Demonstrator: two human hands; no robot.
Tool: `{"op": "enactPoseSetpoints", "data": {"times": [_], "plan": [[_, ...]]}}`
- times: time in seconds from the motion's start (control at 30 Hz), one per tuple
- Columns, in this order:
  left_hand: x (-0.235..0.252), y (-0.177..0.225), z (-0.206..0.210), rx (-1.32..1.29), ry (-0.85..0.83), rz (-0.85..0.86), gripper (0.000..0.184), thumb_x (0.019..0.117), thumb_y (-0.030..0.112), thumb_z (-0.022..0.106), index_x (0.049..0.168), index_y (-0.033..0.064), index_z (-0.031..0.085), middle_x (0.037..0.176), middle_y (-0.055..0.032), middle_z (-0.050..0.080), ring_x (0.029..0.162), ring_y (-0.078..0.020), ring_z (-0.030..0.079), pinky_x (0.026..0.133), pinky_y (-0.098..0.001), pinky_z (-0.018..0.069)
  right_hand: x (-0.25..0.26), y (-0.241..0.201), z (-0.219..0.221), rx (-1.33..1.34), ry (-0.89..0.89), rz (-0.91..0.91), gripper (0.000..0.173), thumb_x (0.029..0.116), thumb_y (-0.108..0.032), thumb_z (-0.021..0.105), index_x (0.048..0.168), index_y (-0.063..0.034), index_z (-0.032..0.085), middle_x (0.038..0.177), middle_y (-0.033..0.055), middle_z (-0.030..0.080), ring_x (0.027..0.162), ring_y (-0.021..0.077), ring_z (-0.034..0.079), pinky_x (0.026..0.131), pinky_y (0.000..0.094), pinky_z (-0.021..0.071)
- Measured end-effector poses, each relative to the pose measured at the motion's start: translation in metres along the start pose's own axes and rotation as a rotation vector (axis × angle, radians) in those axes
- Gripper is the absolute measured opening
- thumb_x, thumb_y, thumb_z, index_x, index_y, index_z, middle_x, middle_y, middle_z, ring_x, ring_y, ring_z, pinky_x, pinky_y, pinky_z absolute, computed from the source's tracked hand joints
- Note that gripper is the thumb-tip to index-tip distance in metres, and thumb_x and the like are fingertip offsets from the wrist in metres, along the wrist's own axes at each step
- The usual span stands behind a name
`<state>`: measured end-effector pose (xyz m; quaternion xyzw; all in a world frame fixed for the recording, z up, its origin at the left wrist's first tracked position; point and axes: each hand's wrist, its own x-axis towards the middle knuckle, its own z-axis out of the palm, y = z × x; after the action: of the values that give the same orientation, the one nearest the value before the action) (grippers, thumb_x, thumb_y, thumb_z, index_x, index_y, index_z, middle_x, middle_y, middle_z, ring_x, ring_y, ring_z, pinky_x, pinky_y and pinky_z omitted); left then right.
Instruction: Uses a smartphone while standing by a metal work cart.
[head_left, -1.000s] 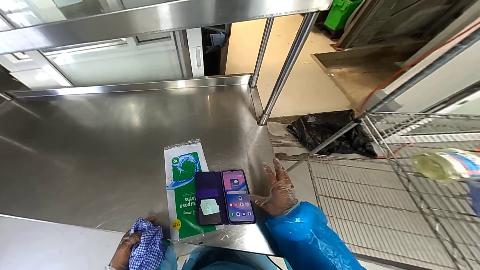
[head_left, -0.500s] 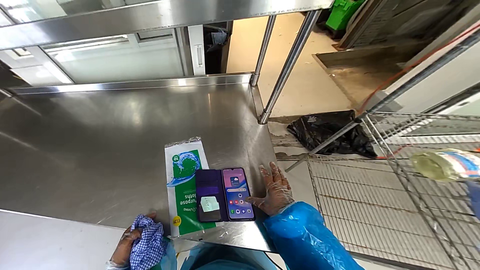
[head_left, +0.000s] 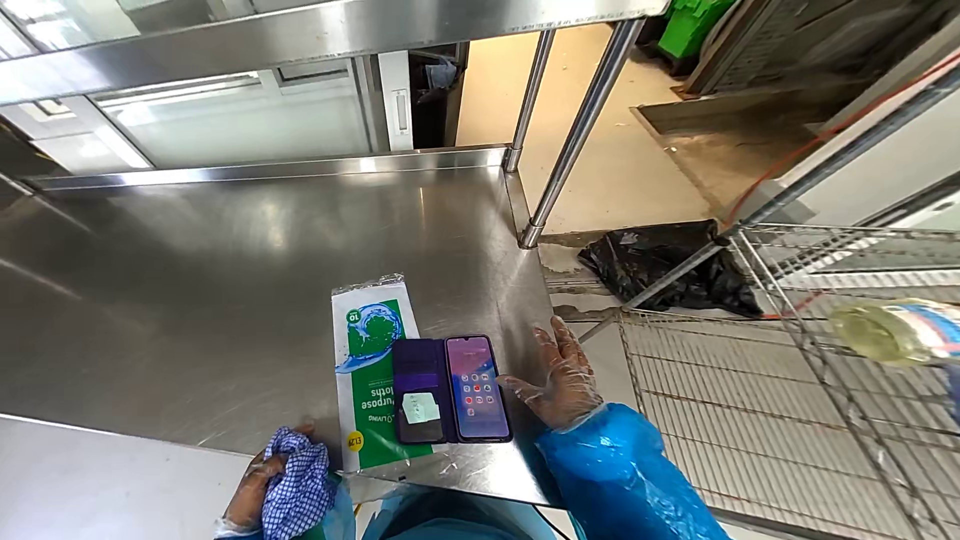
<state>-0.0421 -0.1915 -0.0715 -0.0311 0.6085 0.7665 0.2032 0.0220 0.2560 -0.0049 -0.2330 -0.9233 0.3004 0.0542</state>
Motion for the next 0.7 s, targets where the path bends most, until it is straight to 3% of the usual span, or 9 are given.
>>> {"op": "enactPoseSetpoints", "data": {"times": [0.3, 0.4, 0.53, 0.7], "plan": [[-0.001, 0.004, 0.006, -0.008, 0.033, -0.017, 0.039, 0.0782, 0.006, 0.047, 0.110, 0.0056, 0.070, 0.102, -0.0022, 0.077, 0.091, -0.0077, 0.072, 0.082, -0.0266, 0.0589, 0.012, -0.024, 0.015, -0.138, -0.269, 0.099, 0.110, 0.0758, -0.048, 0.088, 0.161, -0.0076, 0.031, 0.171, 0.0207, 0.009, 0.158, 0.0404, 0.008, 0.125, 0.0590, 0.0132], [-0.007, 0.014, 0.022, 0.049, 0.102, -0.005, 0.036, 0.0792, 0.002, 0.041, 0.102, 0.0093, 0.068, 0.095, 0.0029, 0.076, 0.087, -0.0030, 0.071, 0.079, -0.0235, 0.0583, 0.015, -0.027, 0.017, -0.148, -0.284, 0.099, 0.109, 0.0775, -0.046, 0.088, 0.162, -0.0078, 0.030, 0.172, 0.0199, 0.009, 0.159, 0.0398, 0.008, 0.125, 0.0590, 0.0132], [-0.003, 0.005, 0.008, 0.023, 0.037, -0.009, 0.041, 0.0801, 0.006, 0.044, 0.113, 0.0046, 0.068, 0.102, -0.0022, 0.076, 0.092, -0.0077, 0.072, 0.083, -0.0268, 0.0585, 0.017, -0.027, 0.021, -0.169, -0.300, 0.110, 0.109, 0.0783, -0.047, 0.087, 0.162, -0.0094, 0.028, 0.172, 0.0190, 0.008, 0.159, 0.0386, 0.007, 0.126, 0.0579, 0.0127], [-0.002, 0.003, 0.005, 0.010, 0.019, 0.000, 0.041, 0.0792, 0.007, 0.047, 0.113, 0.0056, 0.070, 0.104, -0.0028, 0.077, 0.093, -0.0083, 0.072, 0.083, -0.0273, 0.0586, 0.018, -0.025, 0.022, -0.172, -0.310, 0.121, 0.110, 0.0784, -0.048, 0.086, 0.162, -0.0086, 0.028, 0.172, 0.0190, 0.008, 0.159, 0.0390, 0.008, 0.126, 0.0574, 0.0126]]}}
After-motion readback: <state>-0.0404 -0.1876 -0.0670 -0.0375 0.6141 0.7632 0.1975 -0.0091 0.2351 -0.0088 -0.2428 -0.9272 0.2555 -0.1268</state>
